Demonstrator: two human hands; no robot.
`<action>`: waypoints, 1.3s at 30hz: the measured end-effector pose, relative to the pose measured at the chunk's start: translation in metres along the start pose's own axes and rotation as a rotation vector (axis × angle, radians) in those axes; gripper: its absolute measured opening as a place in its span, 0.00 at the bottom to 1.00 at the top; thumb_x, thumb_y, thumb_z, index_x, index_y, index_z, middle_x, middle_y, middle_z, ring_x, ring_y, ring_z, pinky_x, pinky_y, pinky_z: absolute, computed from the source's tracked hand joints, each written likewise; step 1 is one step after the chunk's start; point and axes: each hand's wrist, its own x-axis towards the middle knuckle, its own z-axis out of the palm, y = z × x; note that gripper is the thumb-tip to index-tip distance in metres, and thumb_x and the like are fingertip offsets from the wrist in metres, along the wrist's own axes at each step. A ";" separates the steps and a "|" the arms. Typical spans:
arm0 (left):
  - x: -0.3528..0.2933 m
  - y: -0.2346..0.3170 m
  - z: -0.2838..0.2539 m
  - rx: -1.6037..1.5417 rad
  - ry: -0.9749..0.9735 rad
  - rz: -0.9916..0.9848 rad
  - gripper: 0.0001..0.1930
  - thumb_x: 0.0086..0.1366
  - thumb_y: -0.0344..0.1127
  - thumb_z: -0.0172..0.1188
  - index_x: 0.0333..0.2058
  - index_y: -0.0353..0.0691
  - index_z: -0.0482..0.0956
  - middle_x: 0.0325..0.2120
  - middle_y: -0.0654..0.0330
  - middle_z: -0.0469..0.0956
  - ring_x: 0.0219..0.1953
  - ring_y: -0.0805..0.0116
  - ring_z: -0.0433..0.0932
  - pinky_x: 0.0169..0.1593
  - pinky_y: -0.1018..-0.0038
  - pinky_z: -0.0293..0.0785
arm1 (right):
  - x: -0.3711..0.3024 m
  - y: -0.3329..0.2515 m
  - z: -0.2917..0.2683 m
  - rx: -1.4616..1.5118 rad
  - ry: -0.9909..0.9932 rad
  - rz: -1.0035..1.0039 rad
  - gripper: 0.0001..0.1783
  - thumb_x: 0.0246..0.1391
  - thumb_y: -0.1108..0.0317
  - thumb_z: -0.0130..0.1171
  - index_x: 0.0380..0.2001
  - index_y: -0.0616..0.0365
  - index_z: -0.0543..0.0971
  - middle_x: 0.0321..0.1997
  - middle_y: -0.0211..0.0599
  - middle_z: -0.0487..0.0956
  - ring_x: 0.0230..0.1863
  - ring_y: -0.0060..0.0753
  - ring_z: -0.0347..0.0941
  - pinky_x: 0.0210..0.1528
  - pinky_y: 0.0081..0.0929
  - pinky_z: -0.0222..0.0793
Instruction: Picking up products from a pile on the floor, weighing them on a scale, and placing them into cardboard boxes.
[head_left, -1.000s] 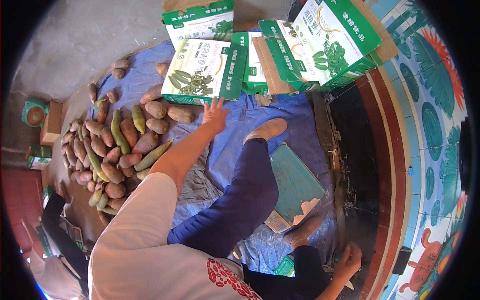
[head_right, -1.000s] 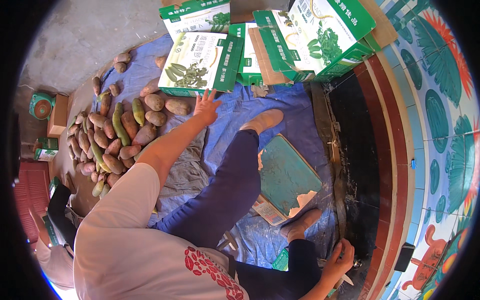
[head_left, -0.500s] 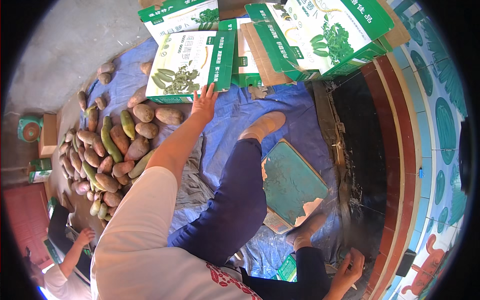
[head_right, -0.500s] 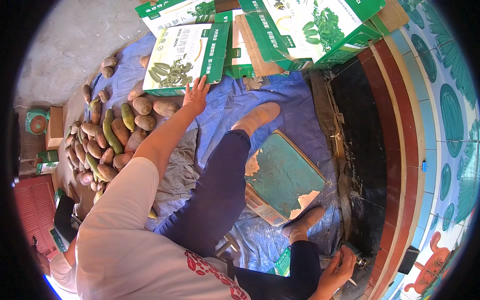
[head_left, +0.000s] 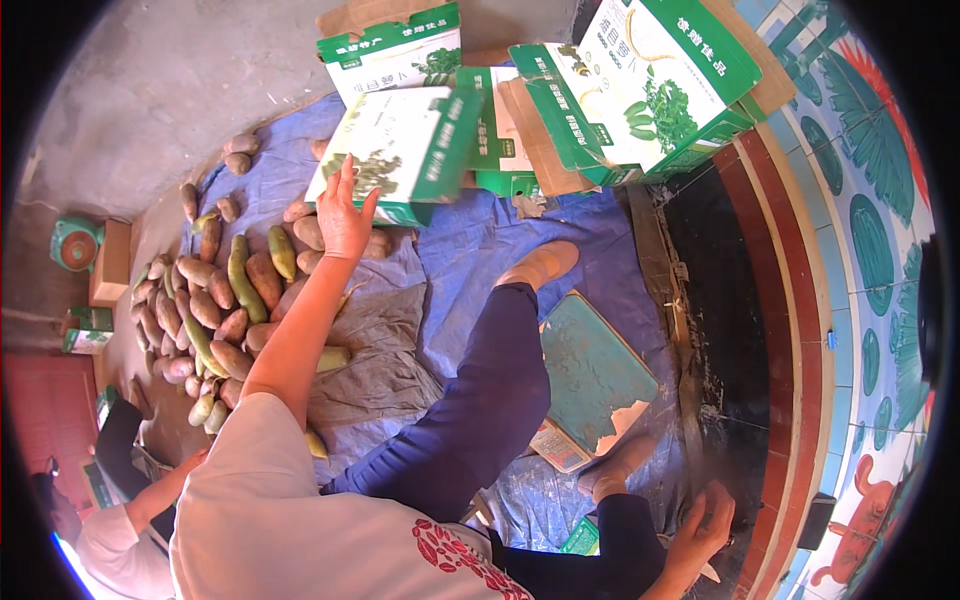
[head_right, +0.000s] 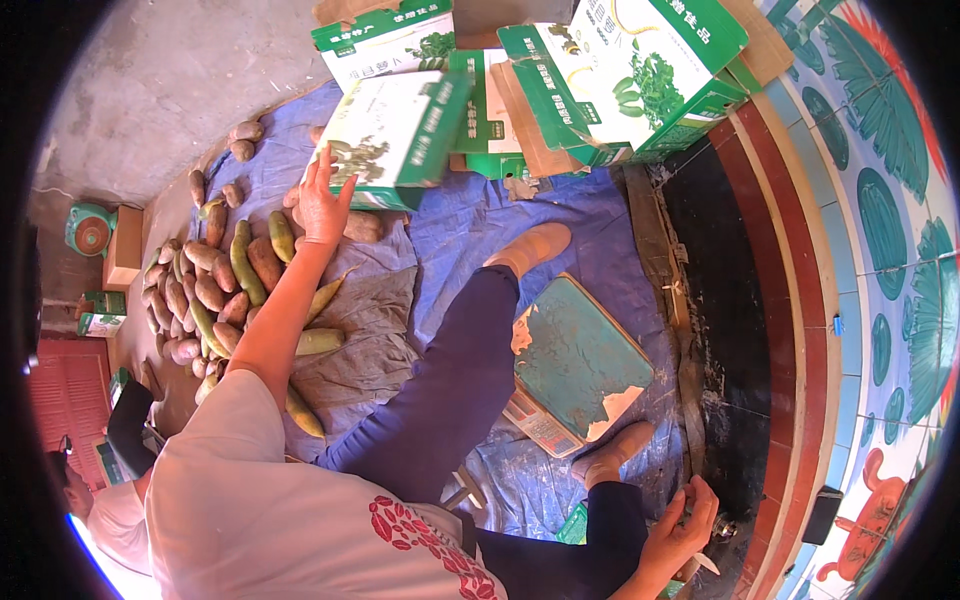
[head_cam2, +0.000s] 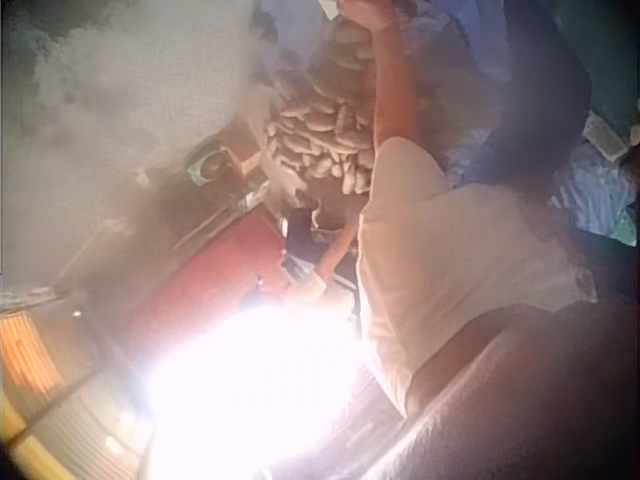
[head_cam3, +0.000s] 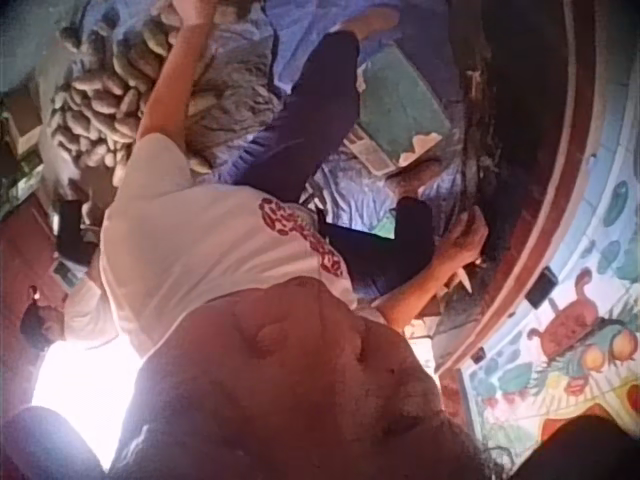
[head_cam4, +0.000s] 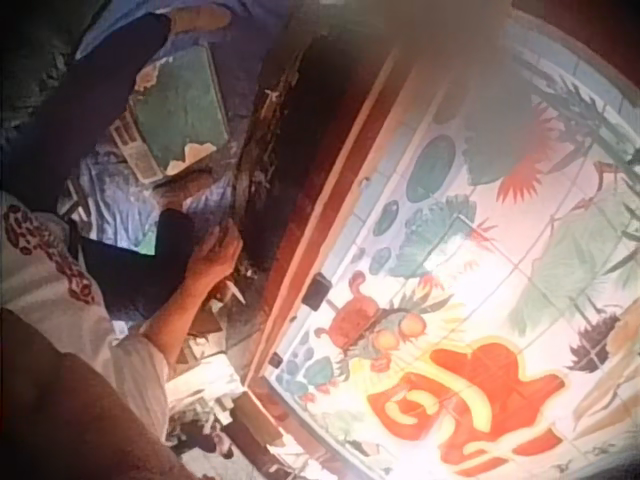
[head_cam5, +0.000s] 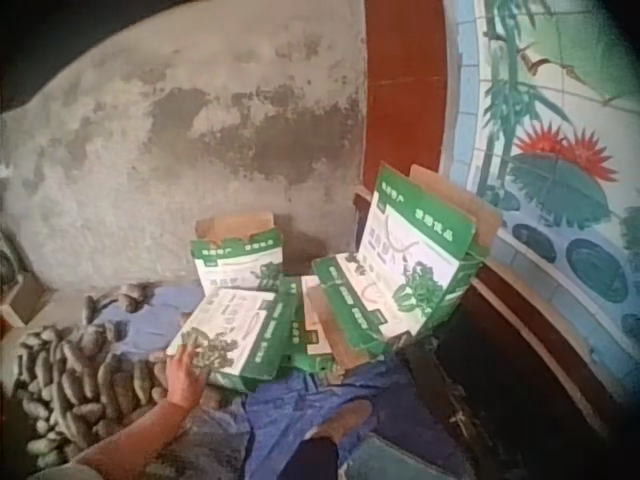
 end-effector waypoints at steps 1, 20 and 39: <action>0.002 -0.001 -0.008 0.023 -0.010 0.014 0.34 0.49 0.38 0.63 0.55 0.39 0.61 0.42 0.55 0.71 0.42 0.57 0.71 0.43 0.63 0.64 | 0.000 0.000 -0.001 0.012 0.013 -0.013 0.12 0.54 0.72 0.48 0.40 0.65 0.71 0.35 0.44 0.71 0.33 0.40 0.70 0.36 0.32 0.66; -0.040 0.010 0.133 0.469 -0.721 -0.033 0.34 0.51 0.43 0.62 0.56 0.49 0.58 0.59 0.60 0.53 0.62 0.58 0.50 0.60 0.53 0.51 | -0.010 0.026 0.005 -0.038 -0.081 0.125 0.08 0.52 0.75 0.48 0.36 0.65 0.73 0.32 0.44 0.71 0.29 0.38 0.70 0.31 0.30 0.65; -0.019 -0.033 0.111 0.272 -0.211 0.054 0.11 0.59 0.31 0.46 0.40 0.40 0.71 0.34 0.54 0.76 0.38 0.58 0.75 0.40 0.66 0.73 | -0.002 0.018 0.001 -0.061 -0.079 0.091 0.09 0.53 0.74 0.47 0.36 0.66 0.72 0.34 0.46 0.72 0.34 0.43 0.71 0.37 0.31 0.66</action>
